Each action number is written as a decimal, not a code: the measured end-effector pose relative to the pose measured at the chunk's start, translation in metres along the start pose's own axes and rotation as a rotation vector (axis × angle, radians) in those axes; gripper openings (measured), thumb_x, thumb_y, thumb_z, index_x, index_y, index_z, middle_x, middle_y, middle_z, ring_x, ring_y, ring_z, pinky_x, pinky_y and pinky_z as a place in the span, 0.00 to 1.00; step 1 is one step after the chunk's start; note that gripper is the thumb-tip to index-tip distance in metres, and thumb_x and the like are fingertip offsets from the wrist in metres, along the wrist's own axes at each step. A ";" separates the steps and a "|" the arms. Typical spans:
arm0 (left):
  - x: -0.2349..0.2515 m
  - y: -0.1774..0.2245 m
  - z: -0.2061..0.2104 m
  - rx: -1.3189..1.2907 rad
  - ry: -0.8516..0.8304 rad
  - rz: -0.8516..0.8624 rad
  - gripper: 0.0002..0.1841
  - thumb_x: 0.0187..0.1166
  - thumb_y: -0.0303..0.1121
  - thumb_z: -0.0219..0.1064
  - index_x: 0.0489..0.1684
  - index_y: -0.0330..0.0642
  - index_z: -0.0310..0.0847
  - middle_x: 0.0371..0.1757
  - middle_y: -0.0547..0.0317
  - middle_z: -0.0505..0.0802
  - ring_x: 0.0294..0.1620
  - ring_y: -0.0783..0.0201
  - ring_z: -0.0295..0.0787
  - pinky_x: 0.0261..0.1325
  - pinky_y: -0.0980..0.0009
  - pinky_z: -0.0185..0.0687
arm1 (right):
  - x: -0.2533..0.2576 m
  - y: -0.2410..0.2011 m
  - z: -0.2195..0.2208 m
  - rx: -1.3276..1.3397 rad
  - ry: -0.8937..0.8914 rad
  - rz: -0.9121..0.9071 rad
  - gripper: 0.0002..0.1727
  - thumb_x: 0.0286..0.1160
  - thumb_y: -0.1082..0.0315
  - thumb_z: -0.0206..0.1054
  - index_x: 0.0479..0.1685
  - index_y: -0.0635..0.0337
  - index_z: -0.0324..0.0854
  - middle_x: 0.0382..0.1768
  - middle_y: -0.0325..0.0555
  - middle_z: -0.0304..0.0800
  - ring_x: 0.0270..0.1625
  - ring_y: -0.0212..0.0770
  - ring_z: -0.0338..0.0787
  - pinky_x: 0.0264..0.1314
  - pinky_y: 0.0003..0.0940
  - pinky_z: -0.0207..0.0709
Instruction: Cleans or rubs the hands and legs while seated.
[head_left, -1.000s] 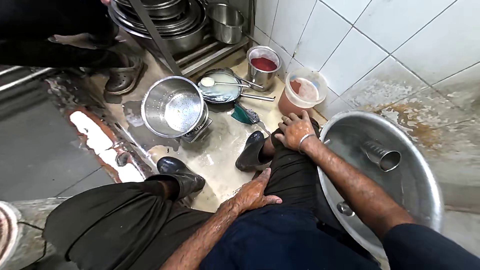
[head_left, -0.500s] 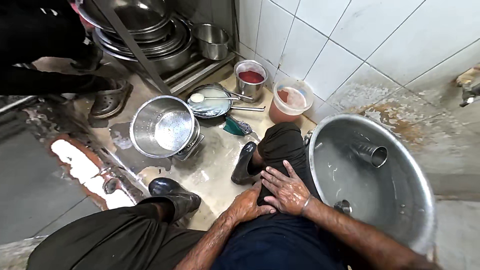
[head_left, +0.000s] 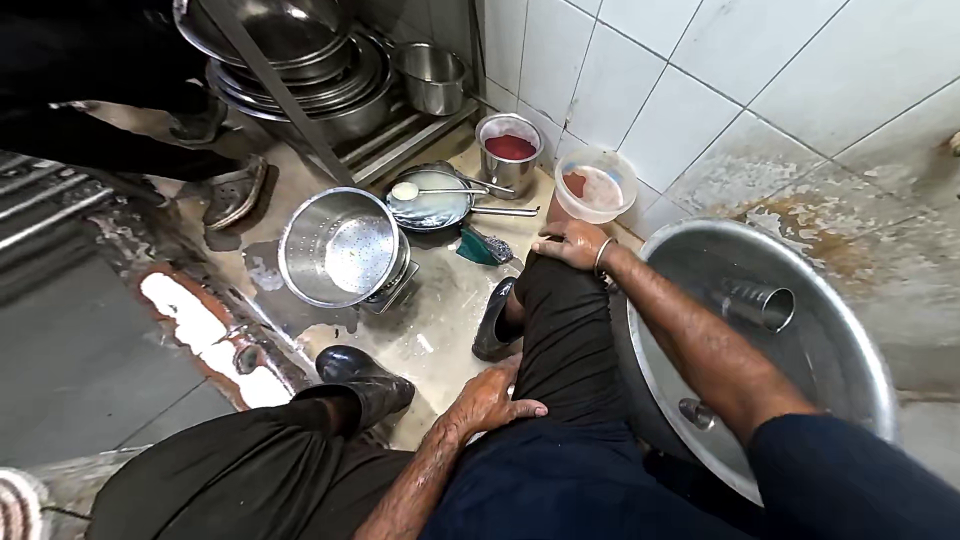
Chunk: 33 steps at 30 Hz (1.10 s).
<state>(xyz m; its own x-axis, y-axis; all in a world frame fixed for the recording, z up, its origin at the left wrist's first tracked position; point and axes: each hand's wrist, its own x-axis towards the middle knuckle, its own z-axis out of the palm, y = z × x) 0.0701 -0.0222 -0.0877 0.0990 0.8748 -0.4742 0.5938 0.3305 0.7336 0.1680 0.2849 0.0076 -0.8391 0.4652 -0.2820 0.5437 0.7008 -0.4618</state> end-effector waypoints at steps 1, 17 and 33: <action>-0.001 -0.001 -0.004 0.000 0.051 0.000 0.57 0.62 0.76 0.69 0.89 0.46 0.64 0.80 0.50 0.82 0.80 0.53 0.78 0.83 0.46 0.71 | -0.006 -0.007 0.011 -0.026 0.106 -0.012 0.35 0.84 0.35 0.55 0.76 0.51 0.82 0.75 0.48 0.86 0.78 0.50 0.83 0.80 0.60 0.72; 0.009 0.017 -0.028 -0.607 0.906 0.231 0.62 0.66 0.65 0.73 0.96 0.42 0.36 0.94 0.46 0.57 0.91 0.57 0.59 0.85 0.61 0.69 | -0.175 -0.054 0.165 0.200 0.362 -0.192 0.45 0.81 0.28 0.52 0.95 0.38 0.55 0.96 0.51 0.49 0.98 0.56 0.45 0.96 0.61 0.48; 0.039 0.021 -0.048 -0.622 0.966 0.192 0.51 0.83 0.69 0.48 0.96 0.41 0.32 0.92 0.55 0.63 0.89 0.72 0.61 0.91 0.70 0.58 | 0.037 -0.064 0.060 0.532 0.194 -0.391 0.30 0.84 0.44 0.64 0.72 0.57 0.84 0.75 0.51 0.85 0.79 0.46 0.82 0.84 0.52 0.72</action>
<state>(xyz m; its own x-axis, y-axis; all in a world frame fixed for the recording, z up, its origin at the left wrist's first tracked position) 0.0481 0.0361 -0.0680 -0.6642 0.7464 0.0424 0.1146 0.0455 0.9924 0.1015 0.2244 -0.0241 -0.9267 0.3553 0.1221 0.0778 0.4995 -0.8628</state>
